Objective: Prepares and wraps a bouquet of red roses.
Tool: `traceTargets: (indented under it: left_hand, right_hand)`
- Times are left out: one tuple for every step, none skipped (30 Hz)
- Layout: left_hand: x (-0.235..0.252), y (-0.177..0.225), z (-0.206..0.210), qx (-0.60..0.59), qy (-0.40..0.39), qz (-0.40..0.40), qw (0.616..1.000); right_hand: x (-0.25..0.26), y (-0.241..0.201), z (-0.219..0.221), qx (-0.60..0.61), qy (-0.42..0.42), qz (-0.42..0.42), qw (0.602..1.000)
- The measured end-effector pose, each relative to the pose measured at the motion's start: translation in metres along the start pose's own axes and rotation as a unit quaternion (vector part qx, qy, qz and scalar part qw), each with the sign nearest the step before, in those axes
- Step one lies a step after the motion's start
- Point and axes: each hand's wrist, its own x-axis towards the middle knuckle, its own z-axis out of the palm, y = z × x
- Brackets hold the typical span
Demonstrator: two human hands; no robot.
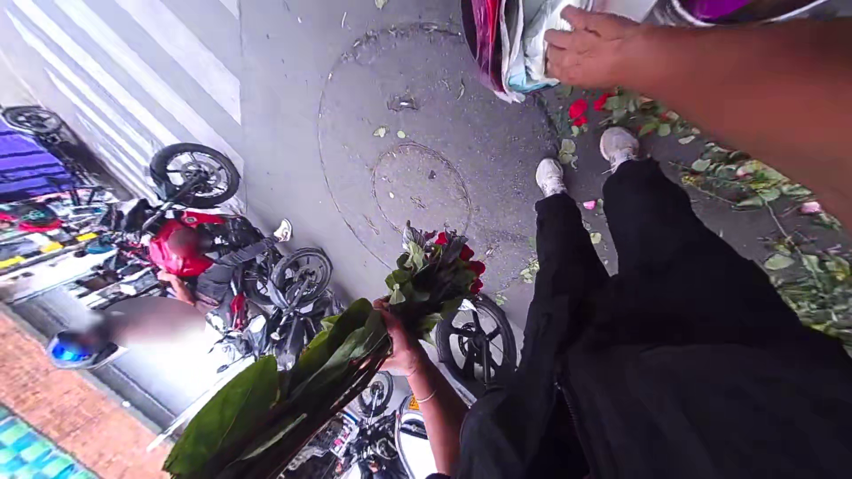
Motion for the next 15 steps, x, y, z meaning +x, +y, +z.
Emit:
traceTargets:
  left_hand:
    - [0.006,-0.007,0.010,-0.008,-0.005,-0.001,1.000]
    - [0.010,-0.010,0.013,-0.011,-0.008,-0.007,1.000]
    - [0.015,-0.012,0.012,-0.014,-0.013,-0.014,1.000]
    - [0.021,-0.016,0.014,-0.023,-0.020,-0.017,0.999]
    - [0.027,-0.020,0.017,-0.034,-0.028,-0.015,0.999]
    - [0.033,-0.024,0.016,-0.036,-0.036,-0.014,0.999]
    - [0.039,-0.027,0.015,-0.035,-0.043,-0.013,0.998]
    - [0.045,-0.029,0.014,-0.035,-0.046,-0.009,0.998]
    - [0.050,-0.030,0.014,-0.033,-0.045,-0.006,0.998]
    - [0.054,-0.030,0.014,-0.035,-0.043,-0.005,0.998]
    - [0.059,-0.031,0.014,-0.041,-0.041,-0.003,0.998]
    - [0.063,-0.032,0.013,-0.048,-0.041,0.004,0.998]
    - [0.067,-0.032,0.012,-0.052,-0.042,0.013,0.998]
    - [0.069,-0.028,0.013,-0.047,-0.044,0.015,0.998]
    - [0.068,-0.014,0.014,-0.027,-0.051,-0.002,0.998]
  right_hand:
    - [0.005,0.010,-0.005,0.002,-0.011,-0.004,1.000]
    - [0.011,0.010,-0.008,0.031,-0.014,-0.001,0.999]
    - [0.017,0.009,-0.005,0.079,-0.004,0.012,0.997]
    - [0.021,0.013,-0.003,0.122,0.005,0.034,0.992]
    - [0.023,0.018,-0.002,0.150,0.017,0.045,0.988]
    - [0.024,0.020,-0.001,0.166,0.034,0.036,0.985]
    - [0.023,0.021,0.002,0.175,0.064,0.009,0.982]
    - [0.021,0.022,0.002,0.190,0.096,-0.015,0.977]
    - [0.018,0.023,0.003,0.216,0.130,-0.024,0.967]
    - [0.016,0.026,0.007,0.224,0.148,-0.023,0.963]
    - [0.014,0.030,0.011,0.189,0.173,-0.039,0.966]
    - [0.010,0.032,0.012,0.137,0.200,-0.065,0.968]
    - [0.003,0.031,0.008,0.115,0.199,-0.081,0.970]
    - [-0.005,0.029,-0.001,0.106,0.178,-0.075,0.975]
    - [-0.013,0.027,-0.012,0.104,0.152,-0.062,0.981]
